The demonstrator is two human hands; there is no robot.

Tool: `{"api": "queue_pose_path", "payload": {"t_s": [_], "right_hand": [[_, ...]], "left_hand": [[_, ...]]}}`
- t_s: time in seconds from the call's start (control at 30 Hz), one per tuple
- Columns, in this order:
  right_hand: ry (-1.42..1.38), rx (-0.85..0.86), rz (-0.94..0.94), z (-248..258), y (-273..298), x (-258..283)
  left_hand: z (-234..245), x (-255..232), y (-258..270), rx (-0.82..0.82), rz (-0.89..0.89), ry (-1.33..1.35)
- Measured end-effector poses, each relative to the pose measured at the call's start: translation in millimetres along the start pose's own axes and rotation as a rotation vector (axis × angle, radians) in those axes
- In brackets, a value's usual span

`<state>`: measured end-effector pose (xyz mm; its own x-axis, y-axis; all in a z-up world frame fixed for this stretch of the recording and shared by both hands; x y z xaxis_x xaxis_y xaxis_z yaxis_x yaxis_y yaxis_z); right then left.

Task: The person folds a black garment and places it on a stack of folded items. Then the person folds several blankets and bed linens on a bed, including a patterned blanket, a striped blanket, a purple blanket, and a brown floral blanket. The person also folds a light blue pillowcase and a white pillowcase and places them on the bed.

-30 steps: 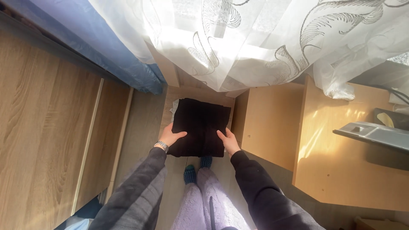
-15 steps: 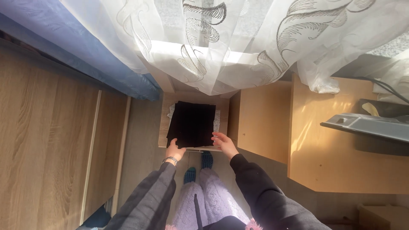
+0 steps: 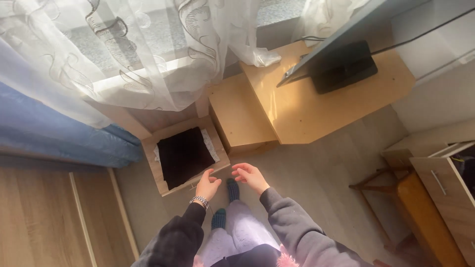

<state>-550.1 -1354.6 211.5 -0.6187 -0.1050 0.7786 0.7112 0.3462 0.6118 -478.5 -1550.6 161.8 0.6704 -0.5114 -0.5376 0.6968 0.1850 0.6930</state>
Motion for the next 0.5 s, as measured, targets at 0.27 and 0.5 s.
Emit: {"api": "queue_pose_path", "payload": {"t_s": [0.27,0.5], "right_hand": [[-0.297,-0.325,0.058,116.1,134.8,-84.0],[-0.511,-0.592,0.12,221.7,266.9,-141.3]], "left_hand": [[-135.7,-62.6,17.7,0.189,-0.238,-0.263],[-299.6,-135.7,61.1,0.389,-0.431,-0.515]]}}
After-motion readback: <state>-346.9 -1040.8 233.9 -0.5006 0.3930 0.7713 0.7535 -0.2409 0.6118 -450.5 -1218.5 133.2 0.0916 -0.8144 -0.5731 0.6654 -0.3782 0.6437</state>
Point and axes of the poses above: each hand's wrist, its own y-axis away from the middle knuckle, its own z-axis out of the back of the hand, x = y × z, the point moved 5 cm from there along -y, towards the middle knuckle, and after that the axes turned 14 degrees about -y, right-handed, at the moved point
